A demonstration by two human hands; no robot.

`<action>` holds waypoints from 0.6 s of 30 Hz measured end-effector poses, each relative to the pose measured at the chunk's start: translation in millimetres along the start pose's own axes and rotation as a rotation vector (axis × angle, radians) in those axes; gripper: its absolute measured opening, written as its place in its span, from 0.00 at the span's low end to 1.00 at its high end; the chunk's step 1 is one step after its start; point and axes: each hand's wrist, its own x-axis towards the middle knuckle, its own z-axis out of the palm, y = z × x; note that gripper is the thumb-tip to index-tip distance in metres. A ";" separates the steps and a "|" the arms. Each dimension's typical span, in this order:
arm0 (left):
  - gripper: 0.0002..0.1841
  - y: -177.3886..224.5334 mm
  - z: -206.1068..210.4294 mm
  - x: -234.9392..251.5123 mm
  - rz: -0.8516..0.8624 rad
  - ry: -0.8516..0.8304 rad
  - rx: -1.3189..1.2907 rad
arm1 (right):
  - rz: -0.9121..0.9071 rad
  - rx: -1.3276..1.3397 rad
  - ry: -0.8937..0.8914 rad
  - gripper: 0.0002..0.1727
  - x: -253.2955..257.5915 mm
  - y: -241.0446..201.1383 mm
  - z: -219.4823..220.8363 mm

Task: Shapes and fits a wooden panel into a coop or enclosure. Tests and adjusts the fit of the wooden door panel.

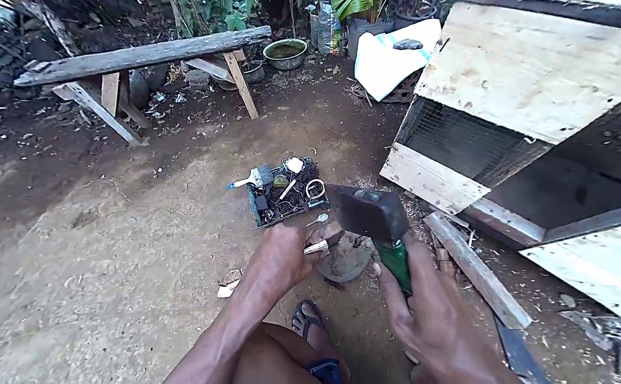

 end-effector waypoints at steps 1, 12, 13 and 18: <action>0.15 -1.4 1.3 -0.8 0.010 0.009 -0.007 | -0.036 0.036 0.080 0.24 0.9 -7.4 -6.2; 0.14 -3.7 -0.1 2.0 -0.009 -0.003 -0.009 | 0.026 -0.110 -0.145 0.21 -9.7 7.8 15.9; 0.14 -2.9 0.8 1.3 -0.006 0.000 -0.003 | -0.007 -0.095 -0.098 0.21 -8.7 1.7 8.8; 0.13 0.5 -5.0 -1.5 0.016 0.050 -0.042 | -0.137 0.168 0.304 0.21 5.8 -30.1 -27.7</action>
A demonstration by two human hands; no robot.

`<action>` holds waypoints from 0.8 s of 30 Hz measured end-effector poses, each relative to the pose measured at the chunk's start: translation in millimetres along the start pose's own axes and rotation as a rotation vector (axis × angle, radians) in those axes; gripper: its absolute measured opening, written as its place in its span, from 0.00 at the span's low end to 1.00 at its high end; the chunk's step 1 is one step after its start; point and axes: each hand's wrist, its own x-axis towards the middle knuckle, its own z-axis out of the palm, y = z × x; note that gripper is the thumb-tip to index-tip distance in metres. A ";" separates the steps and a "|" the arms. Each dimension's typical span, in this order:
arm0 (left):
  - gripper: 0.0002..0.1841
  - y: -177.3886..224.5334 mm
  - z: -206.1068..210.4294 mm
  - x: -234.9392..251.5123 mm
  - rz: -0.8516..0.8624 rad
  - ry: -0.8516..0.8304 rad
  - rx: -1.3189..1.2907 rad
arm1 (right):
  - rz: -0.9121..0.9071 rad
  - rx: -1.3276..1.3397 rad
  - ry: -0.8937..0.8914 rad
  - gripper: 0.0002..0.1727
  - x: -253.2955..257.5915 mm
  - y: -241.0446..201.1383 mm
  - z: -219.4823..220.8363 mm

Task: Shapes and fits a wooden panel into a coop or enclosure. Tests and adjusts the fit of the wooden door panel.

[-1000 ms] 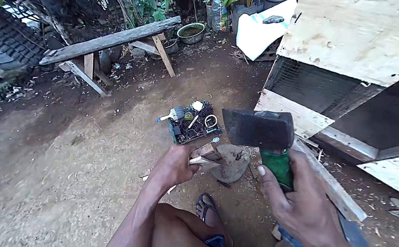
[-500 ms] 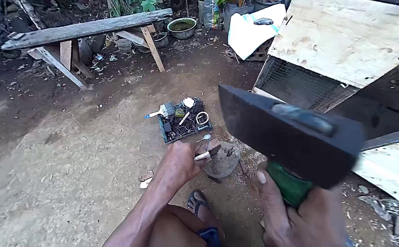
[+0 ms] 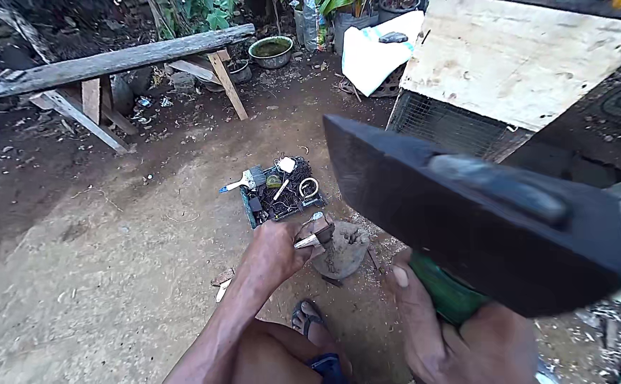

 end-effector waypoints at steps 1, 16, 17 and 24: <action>0.13 0.7 -1.8 0.1 0.005 0.004 -0.003 | -0.001 0.040 0.046 0.20 -1.0 1.6 3.1; 0.16 -16.7 10.4 -0.3 0.063 0.070 0.044 | 0.282 0.039 -0.121 0.22 12.5 30.2 -16.0; 0.15 -16.8 10.9 -0.4 0.065 0.078 0.040 | 0.255 0.105 -0.002 0.22 21.0 27.7 -15.7; 0.15 -14.7 10.4 -2.2 0.090 0.079 0.079 | 0.460 -0.137 -0.687 0.17 -18.5 60.7 22.1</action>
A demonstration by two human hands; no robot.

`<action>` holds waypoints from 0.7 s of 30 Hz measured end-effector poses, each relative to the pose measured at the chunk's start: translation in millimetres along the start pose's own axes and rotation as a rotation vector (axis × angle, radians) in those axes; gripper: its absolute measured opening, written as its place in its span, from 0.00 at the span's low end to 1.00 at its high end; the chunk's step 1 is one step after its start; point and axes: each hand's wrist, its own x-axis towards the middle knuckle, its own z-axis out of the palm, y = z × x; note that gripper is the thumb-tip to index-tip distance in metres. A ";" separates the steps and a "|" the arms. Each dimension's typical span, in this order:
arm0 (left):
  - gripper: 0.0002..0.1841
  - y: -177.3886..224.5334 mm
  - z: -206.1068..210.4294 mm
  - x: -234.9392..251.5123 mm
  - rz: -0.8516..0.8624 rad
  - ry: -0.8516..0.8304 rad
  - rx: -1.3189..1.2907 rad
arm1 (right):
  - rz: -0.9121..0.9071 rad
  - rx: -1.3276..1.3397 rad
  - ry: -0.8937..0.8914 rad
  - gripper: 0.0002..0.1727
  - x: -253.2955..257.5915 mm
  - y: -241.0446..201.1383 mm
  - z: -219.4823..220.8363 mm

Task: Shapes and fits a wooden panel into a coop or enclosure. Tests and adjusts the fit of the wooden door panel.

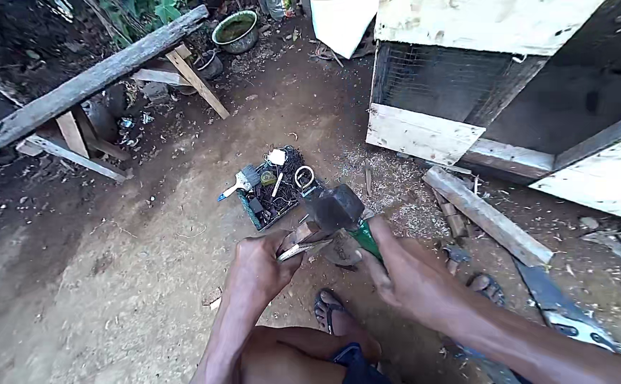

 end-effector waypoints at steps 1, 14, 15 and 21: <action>0.14 1.1 -0.3 2.2 0.005 0.011 0.005 | -0.025 -0.017 0.022 0.16 0.9 -2.7 -8.2; 0.16 -2.4 -4.5 4.3 -0.002 -0.002 0.017 | 0.072 0.019 -0.101 0.16 -1.7 0.2 2.8; 0.16 -0.2 -3.8 5.5 -0.003 0.004 0.015 | 0.053 0.008 -0.093 0.15 -1.6 -1.7 -5.0; 0.16 -1.9 -2.2 3.5 -0.034 -0.002 0.018 | -0.224 0.363 0.624 0.15 -2.9 -39.3 -71.8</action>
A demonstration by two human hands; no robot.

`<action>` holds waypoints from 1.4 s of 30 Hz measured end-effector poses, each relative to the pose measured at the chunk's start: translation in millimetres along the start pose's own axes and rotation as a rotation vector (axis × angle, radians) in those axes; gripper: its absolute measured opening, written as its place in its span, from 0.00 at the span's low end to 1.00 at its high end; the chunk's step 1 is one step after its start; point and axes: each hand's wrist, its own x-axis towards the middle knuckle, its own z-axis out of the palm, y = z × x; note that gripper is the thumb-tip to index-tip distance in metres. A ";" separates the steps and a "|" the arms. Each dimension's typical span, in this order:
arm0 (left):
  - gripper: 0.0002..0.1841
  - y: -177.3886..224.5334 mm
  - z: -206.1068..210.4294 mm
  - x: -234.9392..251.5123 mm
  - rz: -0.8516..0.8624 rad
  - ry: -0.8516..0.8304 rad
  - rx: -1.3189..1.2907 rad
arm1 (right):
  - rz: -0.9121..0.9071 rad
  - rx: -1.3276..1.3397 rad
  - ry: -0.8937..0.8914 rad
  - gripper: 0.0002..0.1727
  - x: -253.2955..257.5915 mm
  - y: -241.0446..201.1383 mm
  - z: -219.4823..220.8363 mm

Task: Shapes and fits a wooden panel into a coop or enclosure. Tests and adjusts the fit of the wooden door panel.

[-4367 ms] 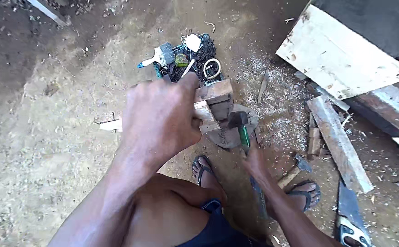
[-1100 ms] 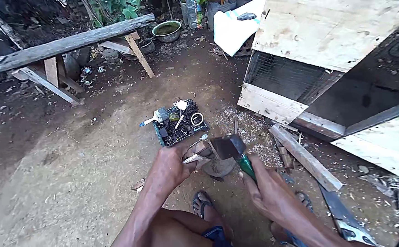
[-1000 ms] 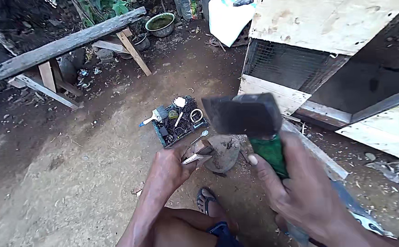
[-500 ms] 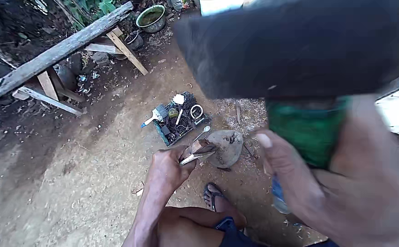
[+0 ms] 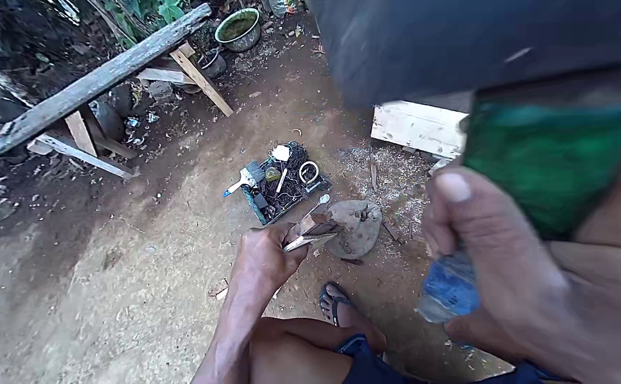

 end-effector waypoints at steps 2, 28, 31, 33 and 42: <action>0.15 0.7 -1.1 2.0 -0.016 -0.017 -0.009 | -0.028 0.114 0.133 0.23 -0.1 6.3 13.0; 0.20 -12.5 0.6 -9.0 -0.024 0.044 0.077 | 0.084 0.099 -0.065 0.32 -52.4 40.0 9.9; 0.17 -6.0 3.2 -8.3 -0.022 0.043 0.066 | 0.144 -0.095 -0.126 0.27 -69.1 42.1 14.2; 0.17 -0.8 3.9 -8.5 -0.043 0.038 0.076 | 0.241 -0.253 -0.335 0.25 -88.6 52.6 17.5; 0.17 2.6 4.6 -7.4 -0.066 0.044 0.092 | 0.117 0.032 -0.008 0.19 -57.5 32.4 -37.1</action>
